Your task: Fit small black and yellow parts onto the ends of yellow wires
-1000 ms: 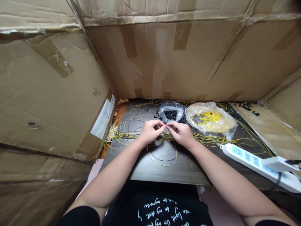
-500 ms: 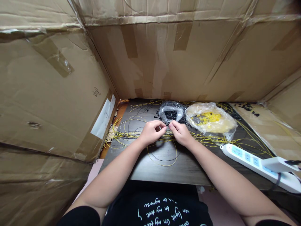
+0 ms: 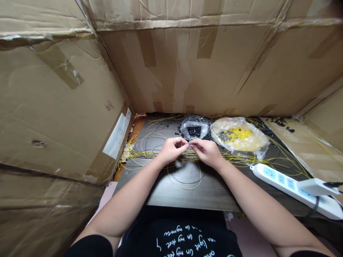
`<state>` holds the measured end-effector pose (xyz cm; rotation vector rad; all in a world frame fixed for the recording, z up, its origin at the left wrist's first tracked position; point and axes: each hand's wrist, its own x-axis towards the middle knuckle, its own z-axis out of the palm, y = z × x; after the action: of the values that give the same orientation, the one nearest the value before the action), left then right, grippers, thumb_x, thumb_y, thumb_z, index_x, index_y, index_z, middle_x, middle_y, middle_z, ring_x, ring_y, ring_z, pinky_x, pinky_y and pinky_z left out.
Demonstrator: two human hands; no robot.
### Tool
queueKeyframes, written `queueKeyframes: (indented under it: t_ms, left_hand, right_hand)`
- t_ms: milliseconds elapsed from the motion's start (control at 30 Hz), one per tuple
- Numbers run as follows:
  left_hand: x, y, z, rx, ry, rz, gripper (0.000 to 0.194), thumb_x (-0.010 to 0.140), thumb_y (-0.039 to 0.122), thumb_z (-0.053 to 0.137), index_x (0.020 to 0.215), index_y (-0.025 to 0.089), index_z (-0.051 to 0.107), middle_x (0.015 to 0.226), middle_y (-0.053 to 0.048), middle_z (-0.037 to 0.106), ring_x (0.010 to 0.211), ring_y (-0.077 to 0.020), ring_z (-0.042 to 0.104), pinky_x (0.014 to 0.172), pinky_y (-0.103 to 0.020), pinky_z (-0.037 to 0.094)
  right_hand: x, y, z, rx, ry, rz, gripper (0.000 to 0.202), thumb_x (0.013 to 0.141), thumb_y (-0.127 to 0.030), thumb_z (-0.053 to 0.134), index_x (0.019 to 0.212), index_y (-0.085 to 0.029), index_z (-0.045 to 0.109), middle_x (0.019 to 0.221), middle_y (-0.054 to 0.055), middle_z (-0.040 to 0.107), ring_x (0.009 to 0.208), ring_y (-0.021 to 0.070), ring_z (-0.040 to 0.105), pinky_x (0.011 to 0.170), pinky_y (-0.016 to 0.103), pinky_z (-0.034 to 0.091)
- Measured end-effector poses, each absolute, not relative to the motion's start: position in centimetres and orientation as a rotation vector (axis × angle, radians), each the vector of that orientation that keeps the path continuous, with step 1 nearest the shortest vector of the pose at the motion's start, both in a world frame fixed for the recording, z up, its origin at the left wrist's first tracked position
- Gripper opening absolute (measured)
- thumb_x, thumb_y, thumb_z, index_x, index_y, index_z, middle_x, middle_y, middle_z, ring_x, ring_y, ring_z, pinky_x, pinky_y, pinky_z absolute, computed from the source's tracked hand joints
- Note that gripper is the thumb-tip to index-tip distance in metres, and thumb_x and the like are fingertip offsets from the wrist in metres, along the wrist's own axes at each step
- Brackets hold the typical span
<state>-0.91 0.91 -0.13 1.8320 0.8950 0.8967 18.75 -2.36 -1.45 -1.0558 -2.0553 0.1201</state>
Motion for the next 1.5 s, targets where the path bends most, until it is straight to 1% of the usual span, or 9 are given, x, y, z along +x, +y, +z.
queueKeyframes:
  t_ms: [200,467,900,967,1033,1133,1267,1333,1500]
  left_hand:
    - [-0.85,0.83,-0.02,1.857,0.915,0.865,0.027,0.083,0.04,0.064,0.081,0.013,0.068,0.065,0.0,0.06,0.055,-0.0091,0.051,0.052,-0.021,0.039]
    - [-0.76,0.63,0.37,2.095,0.941,0.912,0.024,0.088,0.036,0.06,0.085,0.015,0.071,0.078,-0.002,0.069,0.063,-0.0098,0.053,0.059,-0.021,0.04]
    - [-0.81,0.54,0.2,2.074,0.911,0.954,0.02,0.085,0.032,0.062,0.079,0.014,0.068,0.071,-0.001,0.064,0.061,-0.0092,0.051,0.057,-0.021,0.039]
    - [-0.79,0.59,0.17,2.017,0.906,0.954,0.022,0.085,0.034,0.063,0.079,0.014,0.068,0.07,-0.001,0.063,0.06,-0.009,0.051,0.056,-0.021,0.039]
    - [-0.79,0.7,0.14,1.92,0.894,0.946,0.024,0.084,0.036,0.064,0.078,0.013,0.067,0.07,-0.001,0.062,0.059,-0.0089,0.051,0.055,-0.02,0.04]
    - [-0.86,0.95,0.05,1.745,0.871,0.932,0.027,0.082,0.04,0.066,0.08,0.013,0.065,0.067,0.0,0.059,0.054,-0.008,0.051,0.052,-0.02,0.041]
    - [-0.96,1.28,-0.05,1.621,0.841,0.871,0.031,0.079,0.043,0.069,0.082,0.013,0.065,0.064,0.002,0.057,0.051,-0.0072,0.051,0.049,-0.02,0.041]
    - [-0.95,1.36,-0.06,1.598,0.839,0.841,0.033,0.078,0.045,0.07,0.082,0.013,0.065,0.064,0.002,0.057,0.05,-0.007,0.05,0.047,-0.019,0.041]
    - [-0.88,1.33,-0.1,1.609,0.851,0.815,0.034,0.078,0.046,0.07,0.081,0.013,0.065,0.065,0.002,0.056,0.05,-0.0068,0.05,0.047,-0.019,0.04]
  right_hand:
    - [18.72,-2.52,-1.44,-1.098,-2.075,0.1,0.019,0.096,-0.032,0.051,0.095,-0.019,0.064,0.066,0.001,0.062,0.057,0.0117,0.054,0.06,0.024,0.038]
    - [18.69,-2.5,-1.28,-1.151,-2.029,0.121,0.024,0.097,-0.035,0.05,0.085,-0.019,0.063,0.062,0.0,0.058,0.055,0.0105,0.051,0.057,0.023,0.035]
    - [18.29,-2.47,-1.77,-1.115,-1.944,0.283,0.038,0.097,-0.04,0.048,0.069,-0.018,0.059,0.056,-0.001,0.051,0.052,0.01,0.046,0.055,0.024,0.033]
    - [18.42,-2.47,-1.8,-1.122,-1.927,0.283,0.034,0.097,-0.041,0.05,0.075,-0.018,0.062,0.057,-0.001,0.051,0.052,0.01,0.046,0.055,0.024,0.034]
    - [18.56,-2.47,-1.81,-1.133,-1.905,0.28,0.027,0.095,-0.042,0.053,0.093,-0.018,0.066,0.057,-0.003,0.051,0.051,0.0098,0.044,0.054,0.024,0.035]
    - [18.66,-2.39,-1.78,-1.095,-1.932,0.237,0.03,0.093,-0.041,0.057,0.113,-0.02,0.065,0.056,-0.004,0.05,0.05,0.0101,0.043,0.054,0.024,0.036]
    - [18.59,-2.21,-1.65,-0.999,-1.976,0.166,0.02,0.096,-0.032,0.054,0.105,-0.022,0.069,0.077,0.002,0.069,0.067,0.0128,0.061,0.066,0.025,0.046]
    - [18.55,-2.17,-1.61,-0.99,-1.98,0.153,0.019,0.097,-0.029,0.053,0.1,-0.022,0.069,0.088,0.004,0.073,0.077,0.0146,0.066,0.073,0.026,0.049]
    - [18.59,-2.21,-1.67,-1.044,-2.019,0.088,0.016,0.096,-0.028,0.052,0.097,-0.022,0.067,0.085,0.003,0.072,0.074,0.0154,0.065,0.07,0.027,0.047]
